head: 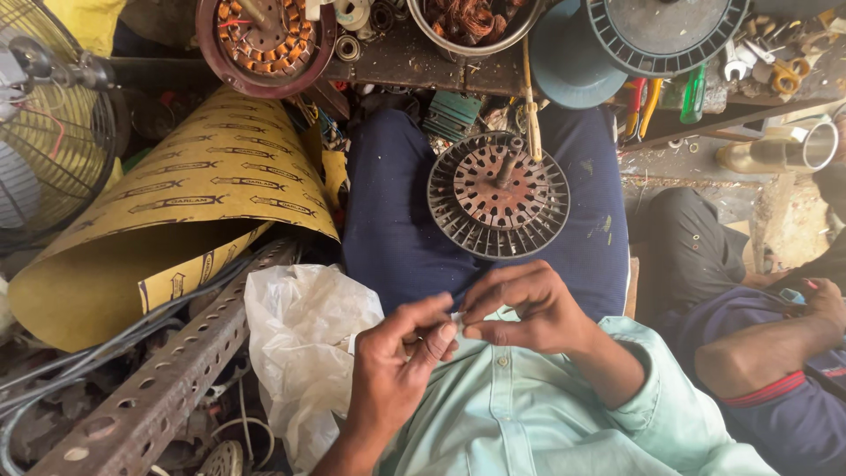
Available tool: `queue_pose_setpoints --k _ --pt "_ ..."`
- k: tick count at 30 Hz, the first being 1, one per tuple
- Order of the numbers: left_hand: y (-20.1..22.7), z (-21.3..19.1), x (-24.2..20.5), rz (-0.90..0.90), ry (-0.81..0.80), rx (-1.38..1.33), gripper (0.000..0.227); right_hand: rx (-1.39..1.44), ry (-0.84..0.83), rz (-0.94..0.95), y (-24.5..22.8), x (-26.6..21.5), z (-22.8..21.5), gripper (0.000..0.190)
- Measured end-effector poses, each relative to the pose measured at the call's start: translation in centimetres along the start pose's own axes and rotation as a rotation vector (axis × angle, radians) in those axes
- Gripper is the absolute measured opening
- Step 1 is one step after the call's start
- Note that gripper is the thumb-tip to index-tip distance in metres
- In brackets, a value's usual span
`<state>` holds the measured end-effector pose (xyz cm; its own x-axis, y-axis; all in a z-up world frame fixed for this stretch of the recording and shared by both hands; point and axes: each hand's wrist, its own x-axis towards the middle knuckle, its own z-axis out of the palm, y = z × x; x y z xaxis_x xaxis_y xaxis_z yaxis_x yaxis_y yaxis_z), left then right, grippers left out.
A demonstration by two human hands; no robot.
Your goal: The person sits on the floor in a workshop and repairs a fan motor stator. They retrieve small white insulating pieces from a plastic bag and insert them into the slots of the stator core held on their lap.
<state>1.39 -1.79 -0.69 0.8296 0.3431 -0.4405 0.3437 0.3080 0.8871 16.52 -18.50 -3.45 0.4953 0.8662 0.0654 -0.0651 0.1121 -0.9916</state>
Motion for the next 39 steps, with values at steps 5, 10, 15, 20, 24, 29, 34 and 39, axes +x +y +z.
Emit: queue_pose_setpoints --k 5,10,15,20,24,29,34,39 --pt "2.0 -0.1 0.3 0.592 -0.019 0.552 0.017 0.149 0.070 0.083 0.8 -0.6 0.2 0.012" --pt "1.8 -0.1 0.1 0.549 -0.070 0.425 0.014 0.284 0.010 0.165 0.6 -0.6 0.0 0.012" --pt "0.4 0.0 0.3 0.345 -0.068 0.130 0.007 0.220 0.018 0.118 -0.1 -0.3 0.4 0.013" --pt "0.0 0.4 1.1 0.288 -0.071 0.056 0.009 0.112 0.029 0.078 -1.7 0.3 0.2 0.013" --pt "0.5 0.4 2.0 0.238 -0.079 0.127 0.011 -0.083 0.019 0.089 -3.1 0.8 -0.6 0.015" --pt "1.1 1.4 3.8 0.112 -0.168 -0.033 0.013 -0.138 0.071 0.152 -3.4 0.8 -1.8 0.012" --pt "2.9 1.3 8.6 0.295 -0.193 0.364 0.017 -0.107 0.375 0.150 -2.1 0.6 -4.9 0.013" --pt "3.7 1.1 17.0 0.526 -0.324 0.882 0.102 -0.094 0.556 0.212 -1.4 0.8 -6.6 0.009"
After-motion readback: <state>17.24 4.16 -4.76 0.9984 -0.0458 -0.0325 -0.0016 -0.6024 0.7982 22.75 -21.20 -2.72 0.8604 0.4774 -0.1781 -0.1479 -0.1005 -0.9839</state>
